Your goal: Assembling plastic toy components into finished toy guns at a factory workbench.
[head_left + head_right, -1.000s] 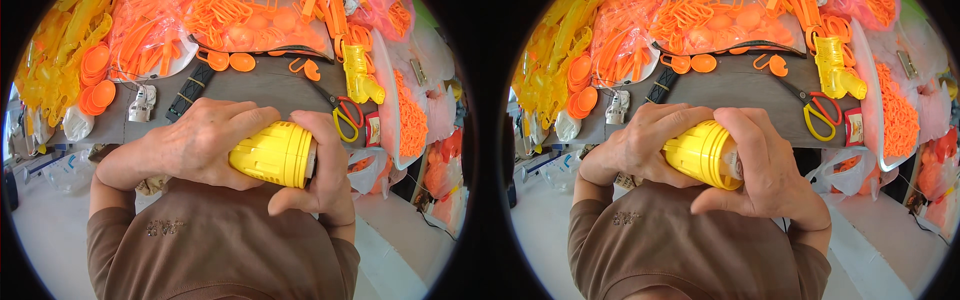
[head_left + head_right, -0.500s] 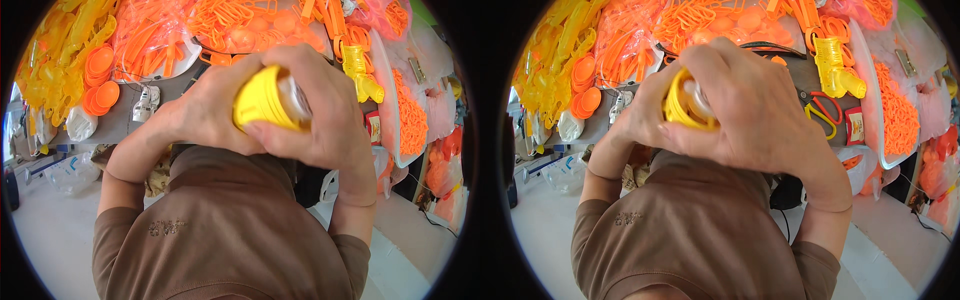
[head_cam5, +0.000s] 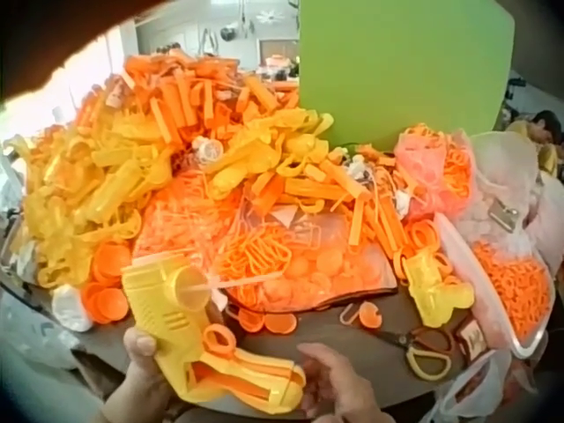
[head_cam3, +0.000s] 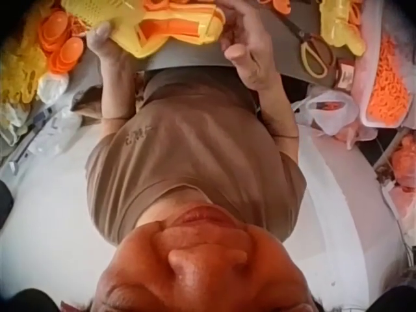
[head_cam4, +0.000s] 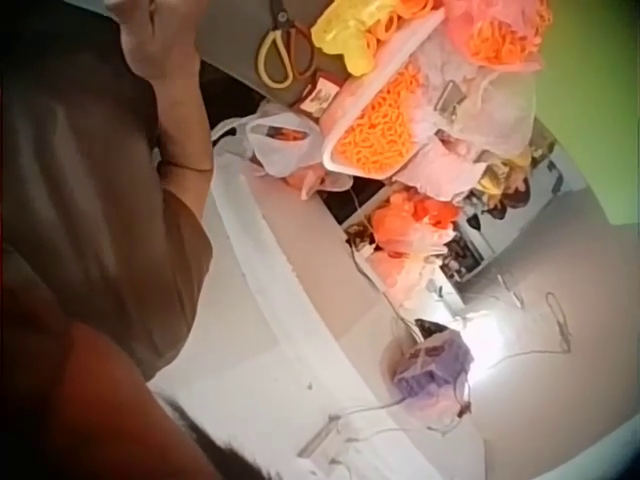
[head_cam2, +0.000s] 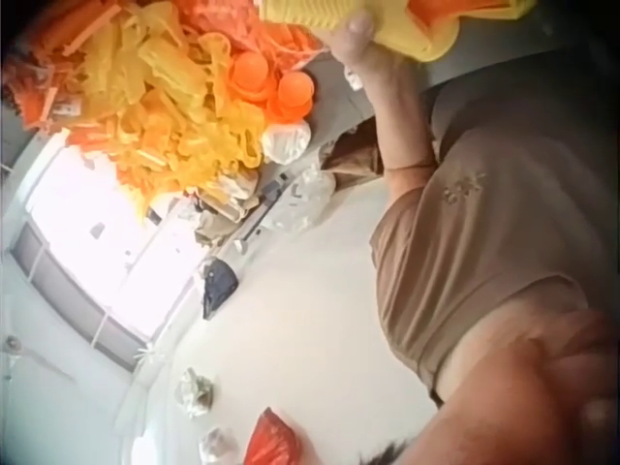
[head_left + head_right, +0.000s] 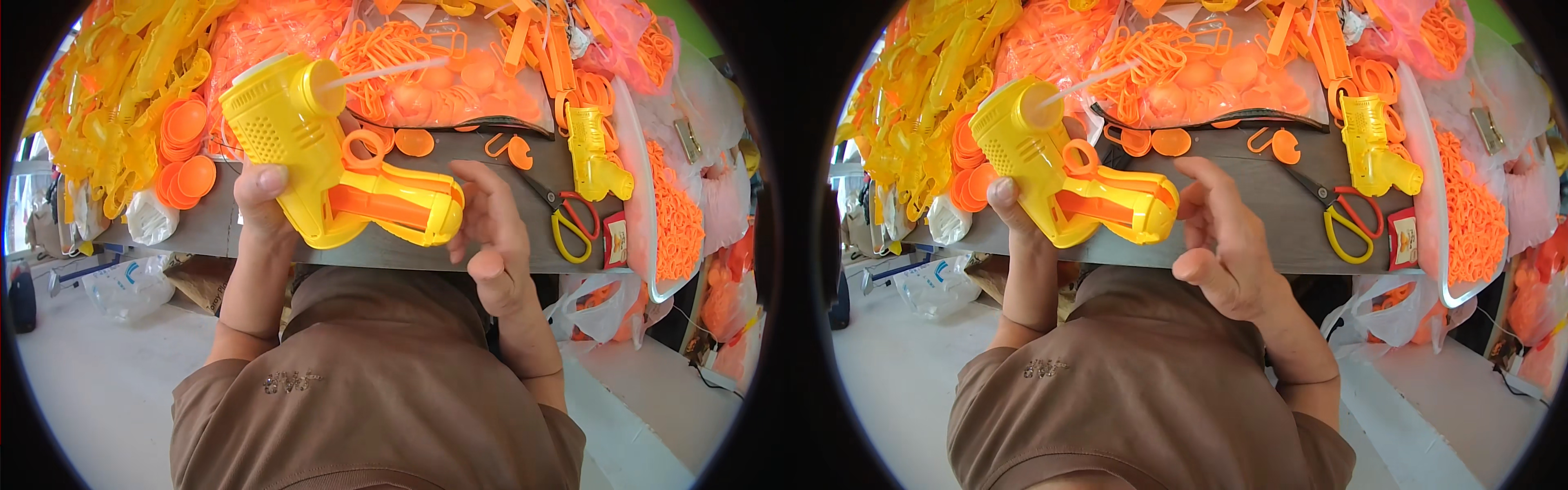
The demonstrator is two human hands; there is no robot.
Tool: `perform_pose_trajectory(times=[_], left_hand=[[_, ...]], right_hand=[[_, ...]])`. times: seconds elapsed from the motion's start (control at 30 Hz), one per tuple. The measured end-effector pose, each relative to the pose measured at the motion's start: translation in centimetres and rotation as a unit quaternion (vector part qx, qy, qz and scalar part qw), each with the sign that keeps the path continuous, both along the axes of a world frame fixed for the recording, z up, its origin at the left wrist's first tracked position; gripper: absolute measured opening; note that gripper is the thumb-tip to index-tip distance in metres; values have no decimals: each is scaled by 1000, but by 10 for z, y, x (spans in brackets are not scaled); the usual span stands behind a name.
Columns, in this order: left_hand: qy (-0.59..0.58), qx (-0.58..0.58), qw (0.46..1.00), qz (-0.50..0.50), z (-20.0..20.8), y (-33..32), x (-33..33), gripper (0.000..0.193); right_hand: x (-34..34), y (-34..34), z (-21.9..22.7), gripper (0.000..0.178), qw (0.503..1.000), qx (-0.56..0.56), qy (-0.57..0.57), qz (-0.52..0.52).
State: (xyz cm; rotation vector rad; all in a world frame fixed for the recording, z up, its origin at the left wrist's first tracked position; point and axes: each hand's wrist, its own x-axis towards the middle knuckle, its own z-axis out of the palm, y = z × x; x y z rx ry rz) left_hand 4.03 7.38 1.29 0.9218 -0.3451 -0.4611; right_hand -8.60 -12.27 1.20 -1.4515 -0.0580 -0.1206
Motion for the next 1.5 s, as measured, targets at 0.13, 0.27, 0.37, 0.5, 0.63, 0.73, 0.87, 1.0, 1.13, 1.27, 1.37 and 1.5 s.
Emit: perform_pose_trajectory(times=[0.13,0.27,0.37,0.5,0.63,0.73,0.87,1.0,1.13,1.27,1.37,1.5], left_hand=[[16,-75,997,15,0,-6,-6,77],[-10,-56,998,5,-5,-6,-6,78],[8,-2,1000,11,-3,-9,-15,80],[22,50,998,19,1,-9,-23,82],[-64,80,994,40,3,-4,-34,73],[50,45,998,-13,2,-4,-27,73],[32,51,998,-7,2,-5,-24,76],[11,15,1000,19,-1,0,-25,83],[-9,18,998,55,-3,9,-20,85],[1,-1,999,38,-6,10,-22,82],[14,-9,998,53,-5,3,-25,82],[-20,12,994,106,-7,-1,-27,81]], right_hand=[[12,0,7,92,994,-84,-14,-71],[22,-5,34,61,965,-244,-72,-61],[34,4,47,30,948,-307,-87,-12],[40,9,40,15,954,-295,-44,34],[32,6,34,14,967,-247,-38,53],[28,14,36,14,950,-304,-61,32],[36,8,37,18,972,-226,4,61],[25,-1,32,32,993,-107,-1,54],[-1,-6,10,64,990,-126,-27,-53],[-11,14,-8,63,979,-133,-134,-81],[-9,23,-14,59,966,-157,-165,-121],[3,27,-12,43,926,-232,-209,-211]])
